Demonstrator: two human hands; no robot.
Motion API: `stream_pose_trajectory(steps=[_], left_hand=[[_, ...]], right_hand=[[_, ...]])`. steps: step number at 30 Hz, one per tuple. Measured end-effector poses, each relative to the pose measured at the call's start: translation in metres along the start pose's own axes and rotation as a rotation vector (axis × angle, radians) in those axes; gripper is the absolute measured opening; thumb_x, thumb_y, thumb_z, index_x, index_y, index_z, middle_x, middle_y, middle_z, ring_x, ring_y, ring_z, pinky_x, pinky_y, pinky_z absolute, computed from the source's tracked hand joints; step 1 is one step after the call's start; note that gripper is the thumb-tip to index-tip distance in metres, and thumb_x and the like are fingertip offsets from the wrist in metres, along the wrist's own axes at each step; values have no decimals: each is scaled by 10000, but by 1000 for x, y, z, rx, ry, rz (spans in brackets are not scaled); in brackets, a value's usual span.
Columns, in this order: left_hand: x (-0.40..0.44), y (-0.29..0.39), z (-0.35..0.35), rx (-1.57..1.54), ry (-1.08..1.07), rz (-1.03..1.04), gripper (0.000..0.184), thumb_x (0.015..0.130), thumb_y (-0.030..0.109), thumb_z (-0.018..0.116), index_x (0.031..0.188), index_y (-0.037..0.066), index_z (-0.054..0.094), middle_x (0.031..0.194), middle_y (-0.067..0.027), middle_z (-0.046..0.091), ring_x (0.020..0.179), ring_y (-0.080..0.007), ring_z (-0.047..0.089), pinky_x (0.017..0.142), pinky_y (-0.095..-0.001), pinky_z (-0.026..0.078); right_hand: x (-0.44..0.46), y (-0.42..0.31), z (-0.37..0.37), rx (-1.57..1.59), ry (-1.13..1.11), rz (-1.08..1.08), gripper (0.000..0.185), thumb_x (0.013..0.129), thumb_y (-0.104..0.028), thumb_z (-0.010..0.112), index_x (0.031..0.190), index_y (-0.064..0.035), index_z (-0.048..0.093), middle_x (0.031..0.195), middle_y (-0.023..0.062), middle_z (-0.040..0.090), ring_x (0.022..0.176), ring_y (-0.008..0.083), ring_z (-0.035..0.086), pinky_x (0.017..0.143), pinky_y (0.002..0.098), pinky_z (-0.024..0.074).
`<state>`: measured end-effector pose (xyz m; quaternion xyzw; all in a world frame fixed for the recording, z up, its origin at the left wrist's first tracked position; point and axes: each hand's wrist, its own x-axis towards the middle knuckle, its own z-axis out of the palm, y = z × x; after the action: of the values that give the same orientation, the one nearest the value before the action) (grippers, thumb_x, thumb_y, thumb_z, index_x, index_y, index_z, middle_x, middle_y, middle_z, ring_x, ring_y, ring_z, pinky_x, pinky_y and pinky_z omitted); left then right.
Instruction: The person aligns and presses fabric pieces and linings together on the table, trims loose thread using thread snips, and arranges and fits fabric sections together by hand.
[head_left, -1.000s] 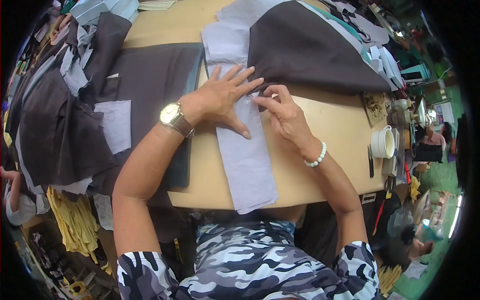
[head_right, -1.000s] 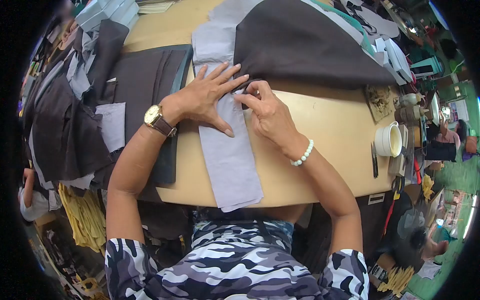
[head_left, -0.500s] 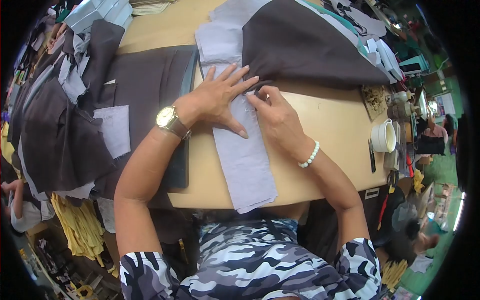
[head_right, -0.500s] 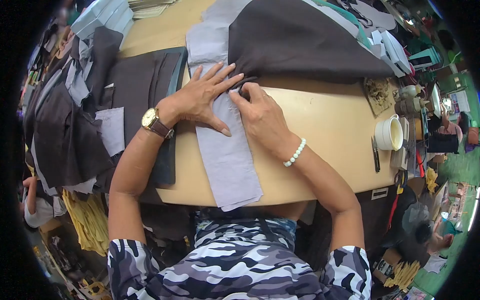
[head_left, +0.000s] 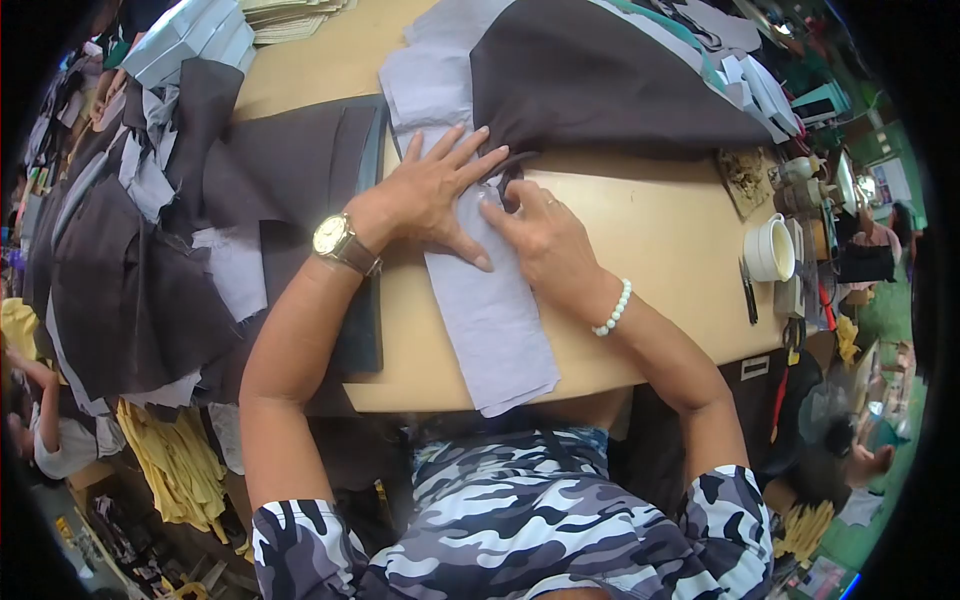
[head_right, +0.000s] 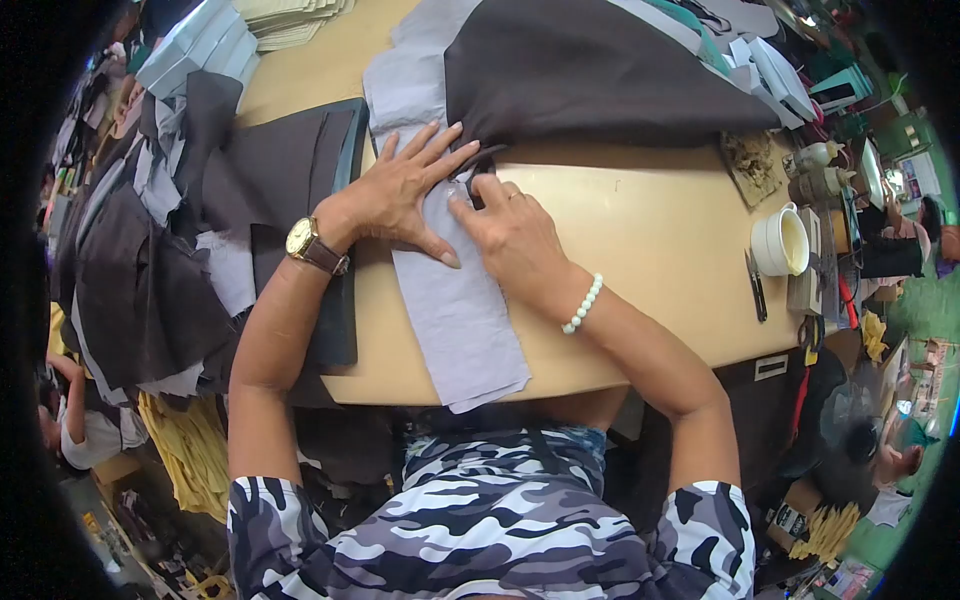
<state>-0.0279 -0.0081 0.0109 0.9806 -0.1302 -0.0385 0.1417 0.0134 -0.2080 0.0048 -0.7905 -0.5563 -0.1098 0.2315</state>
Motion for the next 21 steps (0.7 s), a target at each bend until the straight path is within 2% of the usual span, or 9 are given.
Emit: stream_pose_trajectory(steps=[6, 9, 10, 11, 12, 15, 18, 20, 21], left_hand=[[1, 0, -2, 43, -46, 4, 1330, 419, 669, 789, 1475, 154, 164, 1521, -168, 146, 1399, -386, 116, 1088, -612, 133], [4, -1, -12, 46, -114, 18, 1347, 413, 667, 794, 1477, 150, 148, 1523, -169, 134, 1399, -392, 114, 1084, -617, 134], [7, -1, -16, 69, -153, 22, 1358, 409, 660, 800, 1478, 146, 139, 1524, -170, 132, 1399, -394, 112, 1081, -620, 137], [11, -1, -19, 85, -188, 15, 1369, 398, 654, 807, 1478, 142, 141, 1524, -169, 131, 1400, -391, 113, 1080, -620, 143], [14, -1, -24, 112, -218, 26, 1375, 389, 649, 812, 1478, 144, 141, 1525, -164, 135, 1401, -384, 114, 1081, -618, 144], [28, -8, -32, 201, -297, 41, 1397, 354, 640, 820, 1478, 157, 147, 1527, -146, 141, 1406, -360, 116, 1083, -617, 142], [40, -5, -43, 331, -338, 54, 1411, 312, 594, 839, 1476, 172, 162, 1518, -143, 180, 1406, -348, 131, 1099, -590, 148], [41, 7, -53, 424, -345, 26, 1397, 300, 522, 863, 1468, 156, 190, 1502, -146, 223, 1398, -346, 162, 1106, -573, 161], [37, 1, -46, 474, -280, -6, 1380, 305, 493, 871, 1462, 148, 203, 1497, -146, 232, 1395, -344, 171, 1103, -574, 168]], right_hand=[[-44, -1, -28, 458, -129, 156, 228, 708, 44, 536, 890, -44, 643, 1023, 138, 518, 823, 265, 585, 689, 363, 485], [-62, 31, -78, 263, 134, 320, 299, 696, 87, 481, 905, -48, 648, 1023, 140, 517, 809, 264, 580, 704, 356, 481], [-69, 46, -100, 137, 251, 386, 317, 698, 93, 469, 918, -47, 649, 1017, 144, 513, 817, 271, 577, 712, 355, 479], [-78, 62, -125, -123, 314, 382, 305, 707, 76, 480, 936, -34, 648, 1056, 167, 515, 828, 298, 570, 744, 370, 474], [-91, 79, -149, -262, 293, 515, 241, 726, -29, 578, 954, -35, 657, 1144, 180, 513, 949, 328, 556, 835, 386, 452], [-147, 139, -185, -693, 163, 626, 349, 743, -288, 678, 1003, -54, 684, 1267, 186, 480, 1143, 362, 469, 961, 440, 374], [-171, 156, -206, -699, -116, 849, 585, 720, -573, 648, 1041, -89, 705, 1358, 181, 426, 1290, 382, 321, 1042, 515, 260], [-174, 163, -207, -684, -177, 898, 647, 717, -643, 606, 1041, -93, 709, 1392, 180, 394, 1307, 390, 289, 1047, 551, 223], [-174, 172, -188, -674, -172, 910, 680, 716, -678, 585, 1041, -95, 711, 1409, 179, 377, 1315, 395, 273, 1050, 570, 204]])
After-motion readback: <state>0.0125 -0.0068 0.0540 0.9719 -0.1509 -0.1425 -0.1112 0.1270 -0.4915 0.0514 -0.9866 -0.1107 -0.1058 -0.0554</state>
